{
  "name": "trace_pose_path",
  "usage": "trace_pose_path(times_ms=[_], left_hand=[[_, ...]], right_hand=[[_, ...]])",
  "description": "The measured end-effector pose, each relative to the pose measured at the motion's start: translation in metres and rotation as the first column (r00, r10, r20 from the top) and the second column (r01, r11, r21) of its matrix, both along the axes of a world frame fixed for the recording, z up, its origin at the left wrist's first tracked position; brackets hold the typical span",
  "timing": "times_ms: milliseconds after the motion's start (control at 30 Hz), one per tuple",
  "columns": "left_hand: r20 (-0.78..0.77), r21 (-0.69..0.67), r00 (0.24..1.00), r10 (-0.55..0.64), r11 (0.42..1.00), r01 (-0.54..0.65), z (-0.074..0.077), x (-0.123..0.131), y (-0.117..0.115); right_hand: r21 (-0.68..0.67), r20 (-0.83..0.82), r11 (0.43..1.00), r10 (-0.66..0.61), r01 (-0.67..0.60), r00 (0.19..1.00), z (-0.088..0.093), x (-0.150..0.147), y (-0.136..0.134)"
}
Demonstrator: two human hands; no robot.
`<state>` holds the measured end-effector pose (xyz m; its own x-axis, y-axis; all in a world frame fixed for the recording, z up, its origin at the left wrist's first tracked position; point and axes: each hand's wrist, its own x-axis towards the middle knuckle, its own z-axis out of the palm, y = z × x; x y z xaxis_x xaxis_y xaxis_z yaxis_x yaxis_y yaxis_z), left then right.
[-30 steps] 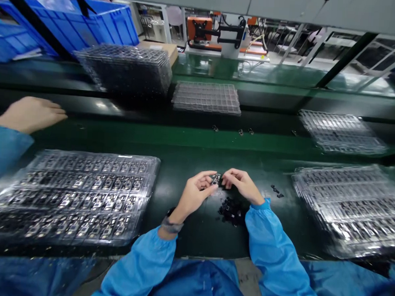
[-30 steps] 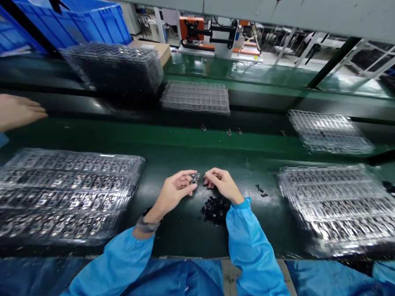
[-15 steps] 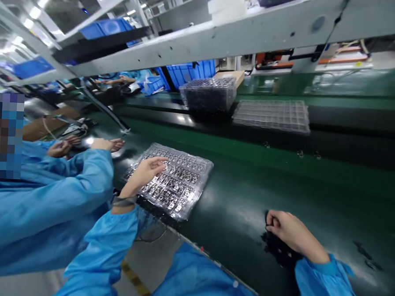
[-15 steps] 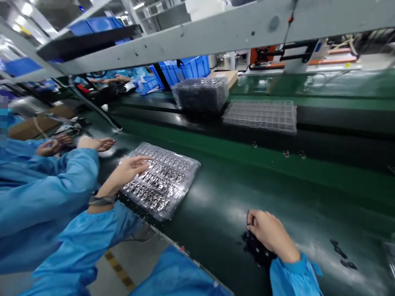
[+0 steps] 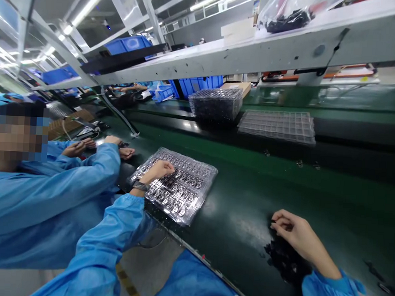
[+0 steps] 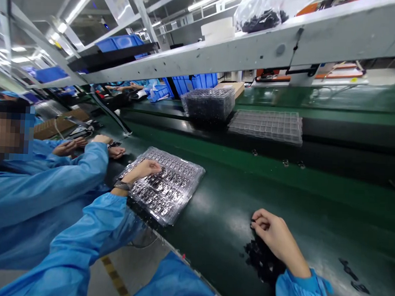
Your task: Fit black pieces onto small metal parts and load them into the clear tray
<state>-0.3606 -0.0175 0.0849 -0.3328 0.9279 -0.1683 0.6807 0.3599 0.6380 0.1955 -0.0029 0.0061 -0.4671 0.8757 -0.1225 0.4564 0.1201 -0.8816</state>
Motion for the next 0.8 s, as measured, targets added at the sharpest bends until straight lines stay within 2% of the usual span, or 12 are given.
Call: trace_pose_path(times_ms=[233,633,800], left_hand=[[-0.026,0.021,0.999,-0.029,0.999,0.029,-0.0031,-0.0026,0.0045],[-0.06,0.004,0.997,-0.047,0.999,0.047,0.0025,-0.0079,0.0079],[-0.045,-0.023,0.998,-0.053,0.998,0.052,-0.0001,-0.0061,0.0088]], right_hand=[[-0.001,-0.047,0.997,-0.083,0.083,0.995,0.0015,0.0006,0.0003],[0.035,-0.059,0.996,-0.078,0.08,0.995,0.0058,-0.0012,-0.0006],[0.037,-0.078,0.993,-0.11,0.113,0.991,0.0045,-0.0012,-0.0001]])
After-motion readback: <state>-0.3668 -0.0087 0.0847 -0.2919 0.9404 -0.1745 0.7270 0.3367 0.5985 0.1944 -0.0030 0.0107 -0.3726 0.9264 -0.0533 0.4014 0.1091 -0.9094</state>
